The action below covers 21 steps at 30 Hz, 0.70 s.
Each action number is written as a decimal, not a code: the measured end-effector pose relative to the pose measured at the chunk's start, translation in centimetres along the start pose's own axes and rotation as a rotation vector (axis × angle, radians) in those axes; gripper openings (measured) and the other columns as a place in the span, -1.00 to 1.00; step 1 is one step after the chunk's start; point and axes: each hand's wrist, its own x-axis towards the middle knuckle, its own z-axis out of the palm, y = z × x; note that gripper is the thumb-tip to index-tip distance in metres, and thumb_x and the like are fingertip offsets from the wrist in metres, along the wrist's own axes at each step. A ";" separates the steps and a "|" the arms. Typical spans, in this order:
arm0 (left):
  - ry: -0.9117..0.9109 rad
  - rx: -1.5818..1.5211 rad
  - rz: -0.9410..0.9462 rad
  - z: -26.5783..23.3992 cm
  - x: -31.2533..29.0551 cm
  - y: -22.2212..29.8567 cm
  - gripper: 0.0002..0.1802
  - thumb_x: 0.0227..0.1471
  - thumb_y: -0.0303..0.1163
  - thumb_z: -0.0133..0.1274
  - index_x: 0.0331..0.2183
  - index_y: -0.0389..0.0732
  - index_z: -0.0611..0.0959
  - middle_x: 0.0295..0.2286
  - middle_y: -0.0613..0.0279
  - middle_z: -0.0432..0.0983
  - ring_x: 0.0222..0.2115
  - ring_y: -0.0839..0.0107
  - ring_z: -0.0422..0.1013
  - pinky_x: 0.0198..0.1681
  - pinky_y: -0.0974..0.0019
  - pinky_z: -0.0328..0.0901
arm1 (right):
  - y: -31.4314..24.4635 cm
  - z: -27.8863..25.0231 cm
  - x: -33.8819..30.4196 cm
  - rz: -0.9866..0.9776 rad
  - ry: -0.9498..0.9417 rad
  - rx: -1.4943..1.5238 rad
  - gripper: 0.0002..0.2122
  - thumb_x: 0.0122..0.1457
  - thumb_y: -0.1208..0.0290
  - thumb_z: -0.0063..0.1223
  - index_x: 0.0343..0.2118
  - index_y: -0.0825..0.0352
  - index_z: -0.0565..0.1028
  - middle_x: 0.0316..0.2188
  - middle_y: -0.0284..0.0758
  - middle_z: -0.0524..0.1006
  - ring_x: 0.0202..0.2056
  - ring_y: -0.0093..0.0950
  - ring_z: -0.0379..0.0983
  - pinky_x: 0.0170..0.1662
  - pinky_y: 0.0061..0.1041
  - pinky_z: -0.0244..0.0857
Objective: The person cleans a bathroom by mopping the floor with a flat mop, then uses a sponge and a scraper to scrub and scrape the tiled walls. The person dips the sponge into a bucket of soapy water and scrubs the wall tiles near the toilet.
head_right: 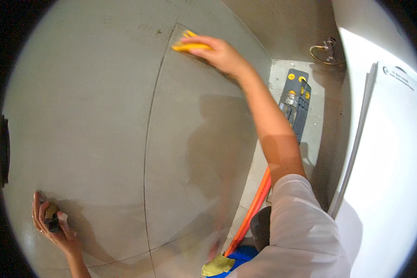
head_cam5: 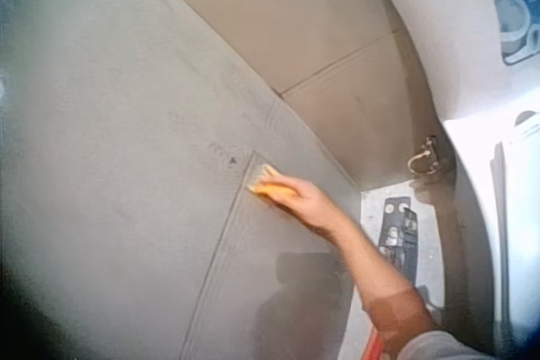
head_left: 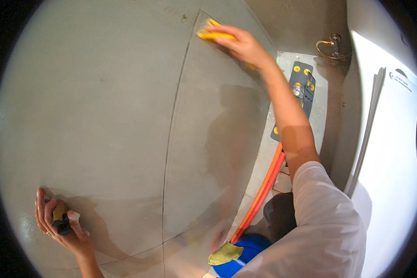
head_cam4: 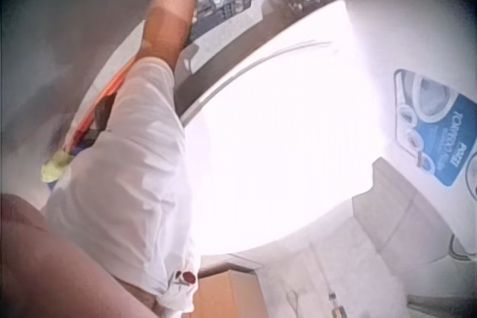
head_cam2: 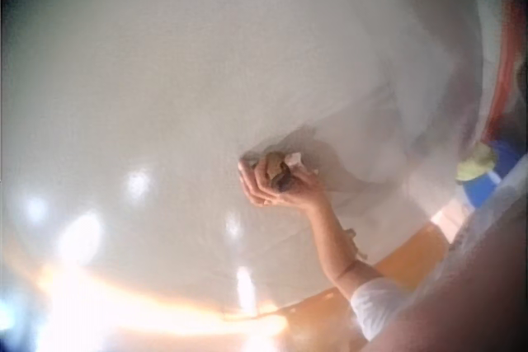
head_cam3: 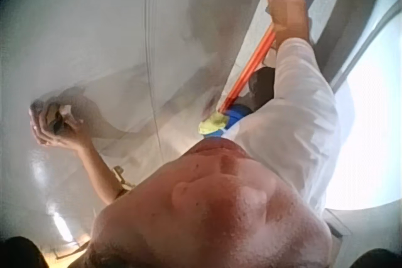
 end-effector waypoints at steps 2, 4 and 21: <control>0.002 0.023 0.006 -0.1 -0.3 -0.6 -0.52 -0.04 0.07 -0.23 -0.27 -0.14 0.40 -0.07 0.16 0.24 0.00 0.21 0.06 0.05 0.17 -0.07 | -1.1 3.3 0.0 0.058 0.076 0.139 -0.70 0.11 0.34 -0.20 -0.06 0.13 0.30 -0.62 -0.52 0.31 -0.78 -0.77 0.07 -0.74 -0.79 -0.01; 0.009 0.060 0.004 0.0 -0.7 -0.9 -0.51 -0.05 0.07 -0.23 -0.26 -0.13 0.39 -0.07 0.18 0.23 0.01 0.21 0.04 0.06 0.16 -0.08 | -1.2 5.9 -3.2 0.120 0.186 0.236 -0.68 0.12 0.33 -0.22 -0.04 0.15 0.25 -0.71 -0.53 0.21 -0.80 -0.76 0.05 -0.77 -0.76 0.00; -0.014 0.019 0.009 -0.1 0.0 -0.4 -0.54 0.00 0.02 -0.26 -0.25 -0.17 0.37 -0.08 0.15 0.24 -0.01 0.21 0.08 0.05 0.14 -0.08 | 5.1 3.5 -7.7 0.499 0.653 0.356 -0.70 0.15 0.32 -0.30 -0.04 0.19 0.21 -0.75 -0.46 0.20 -0.82 -0.66 0.09 -0.81 -0.65 0.06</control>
